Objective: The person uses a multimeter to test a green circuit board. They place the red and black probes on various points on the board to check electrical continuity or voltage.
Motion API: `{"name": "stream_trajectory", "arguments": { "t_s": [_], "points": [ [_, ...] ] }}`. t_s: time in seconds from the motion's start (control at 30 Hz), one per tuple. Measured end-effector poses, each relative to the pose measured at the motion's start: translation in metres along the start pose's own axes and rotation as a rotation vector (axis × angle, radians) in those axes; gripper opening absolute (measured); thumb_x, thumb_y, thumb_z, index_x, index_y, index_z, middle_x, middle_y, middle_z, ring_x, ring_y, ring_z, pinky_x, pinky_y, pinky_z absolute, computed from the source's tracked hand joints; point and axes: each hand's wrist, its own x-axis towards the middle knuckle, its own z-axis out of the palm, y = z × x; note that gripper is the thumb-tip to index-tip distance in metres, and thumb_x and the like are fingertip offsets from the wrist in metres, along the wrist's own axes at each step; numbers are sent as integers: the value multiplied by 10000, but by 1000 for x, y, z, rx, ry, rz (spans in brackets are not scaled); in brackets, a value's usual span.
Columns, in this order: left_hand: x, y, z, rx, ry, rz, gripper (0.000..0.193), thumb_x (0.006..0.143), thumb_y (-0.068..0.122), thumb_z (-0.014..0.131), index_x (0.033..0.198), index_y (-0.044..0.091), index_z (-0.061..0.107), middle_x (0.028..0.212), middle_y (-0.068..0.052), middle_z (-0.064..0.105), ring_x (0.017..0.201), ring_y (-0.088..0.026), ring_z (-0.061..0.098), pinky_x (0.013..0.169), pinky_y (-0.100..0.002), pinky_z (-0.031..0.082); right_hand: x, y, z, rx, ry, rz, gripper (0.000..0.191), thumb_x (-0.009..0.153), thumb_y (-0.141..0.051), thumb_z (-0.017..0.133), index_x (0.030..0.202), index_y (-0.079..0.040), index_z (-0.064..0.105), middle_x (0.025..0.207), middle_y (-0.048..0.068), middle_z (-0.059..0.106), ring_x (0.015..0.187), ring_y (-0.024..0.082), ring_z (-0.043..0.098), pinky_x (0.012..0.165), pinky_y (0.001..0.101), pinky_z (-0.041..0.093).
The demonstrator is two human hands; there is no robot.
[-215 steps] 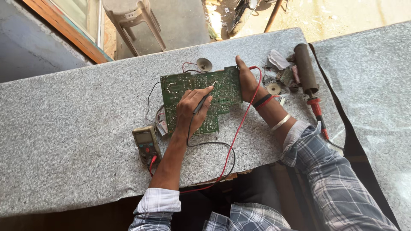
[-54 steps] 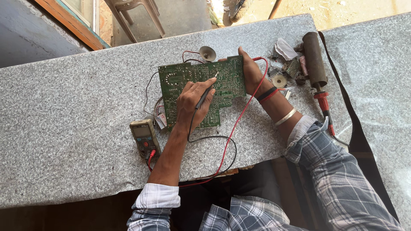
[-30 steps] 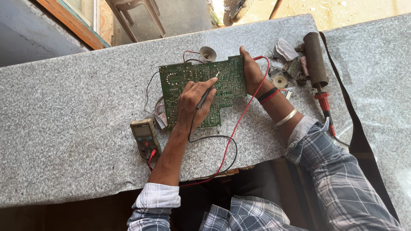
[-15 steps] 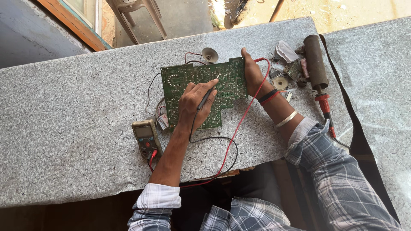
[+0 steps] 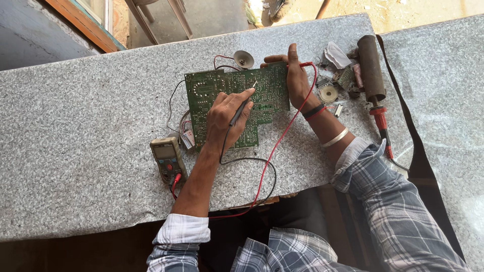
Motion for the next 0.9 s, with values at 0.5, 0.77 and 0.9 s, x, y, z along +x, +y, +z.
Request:
{"name": "stream_trajectory", "arguments": {
  "t_s": [0.5,0.77,0.9],
  "points": [
    [1,0,-1,3,-2,4,290,997,188,717,1274,103,720,1041,-30,782,818,-174,601,750,-314,541,4,7,-4,13,5,2,917,973,-739,244,1164,38,693,1096,157,752,1020,209,739,943,339,603],
    [-1,0,0,-5,-6,4,291,1001,191,711,1280,108,715,1037,-29,779,830,-179,609,771,-323,539,9,12,-5,-151,49,-52,877,998,-709,259,1068,18,744,1009,150,759,918,207,742,834,328,614],
    [-1,0,0,-6,0,1,285,1009,199,707,1280,115,713,1063,-35,781,842,-184,611,781,-323,543,8,12,-6,-169,37,-74,894,999,-712,243,1072,18,755,1000,139,769,923,201,747,848,322,609]
  ]
}}
